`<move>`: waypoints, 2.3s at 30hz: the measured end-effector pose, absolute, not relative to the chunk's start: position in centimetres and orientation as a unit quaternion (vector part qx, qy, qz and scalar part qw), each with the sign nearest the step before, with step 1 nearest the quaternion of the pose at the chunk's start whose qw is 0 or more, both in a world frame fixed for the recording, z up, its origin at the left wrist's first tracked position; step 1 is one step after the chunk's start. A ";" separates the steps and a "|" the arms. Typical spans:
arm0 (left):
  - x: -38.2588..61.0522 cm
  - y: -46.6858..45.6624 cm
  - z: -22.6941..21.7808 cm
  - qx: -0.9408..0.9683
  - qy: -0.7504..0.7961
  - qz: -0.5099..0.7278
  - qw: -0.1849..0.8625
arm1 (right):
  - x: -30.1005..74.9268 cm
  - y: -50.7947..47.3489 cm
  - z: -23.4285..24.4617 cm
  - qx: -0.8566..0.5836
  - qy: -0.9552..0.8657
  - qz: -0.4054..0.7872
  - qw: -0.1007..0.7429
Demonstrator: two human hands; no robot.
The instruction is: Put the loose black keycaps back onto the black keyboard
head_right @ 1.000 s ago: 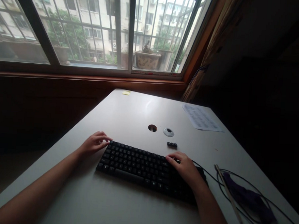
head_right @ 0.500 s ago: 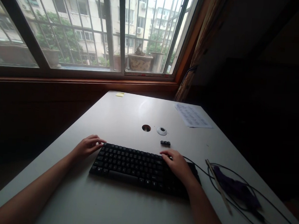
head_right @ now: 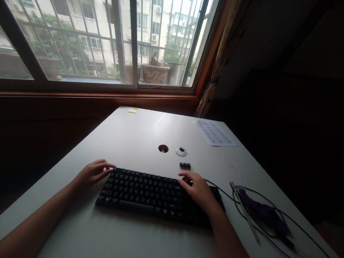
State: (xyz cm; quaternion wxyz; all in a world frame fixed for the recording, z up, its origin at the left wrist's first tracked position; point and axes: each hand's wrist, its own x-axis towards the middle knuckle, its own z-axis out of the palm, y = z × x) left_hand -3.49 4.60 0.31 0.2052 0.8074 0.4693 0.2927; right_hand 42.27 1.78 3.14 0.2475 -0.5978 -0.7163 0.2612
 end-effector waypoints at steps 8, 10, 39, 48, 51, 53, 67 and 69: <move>-3.5 4.6 0.1 0.809 0.468 0.296 0.199 | 42.2 1.7 3.3 -0.603 -0.713 0.258 0.249; -3.5 4.6 0.1 0.809 0.469 0.295 0.197 | 42.3 1.7 3.2 -0.606 -0.709 0.260 0.251; -3.6 4.7 -1.1 0.818 0.440 0.314 0.197 | 42.3 1.8 2.9 -0.608 -0.701 0.267 0.260; -3.8 4.9 -1.5 0.820 0.442 0.302 0.201 | 42.1 1.7 3.1 -0.612 -0.696 0.269 0.262; -3.8 5.0 -1.7 0.821 0.441 0.300 0.204 | 42.2 1.8 2.8 -0.604 -0.699 0.274 0.267; -3.7 5.0 -1.6 0.822 0.439 0.301 0.204 | 42.3 1.9 2.6 -0.601 -0.700 0.270 0.276; -4.1 5.4 -2.5 0.827 0.431 0.301 0.197 | 42.8 2.4 1.7 -0.598 -0.703 0.269 0.278; -4.1 5.3 -2.5 0.825 0.432 0.306 0.199 | 42.7 2.3 1.8 -0.598 -0.700 0.265 0.285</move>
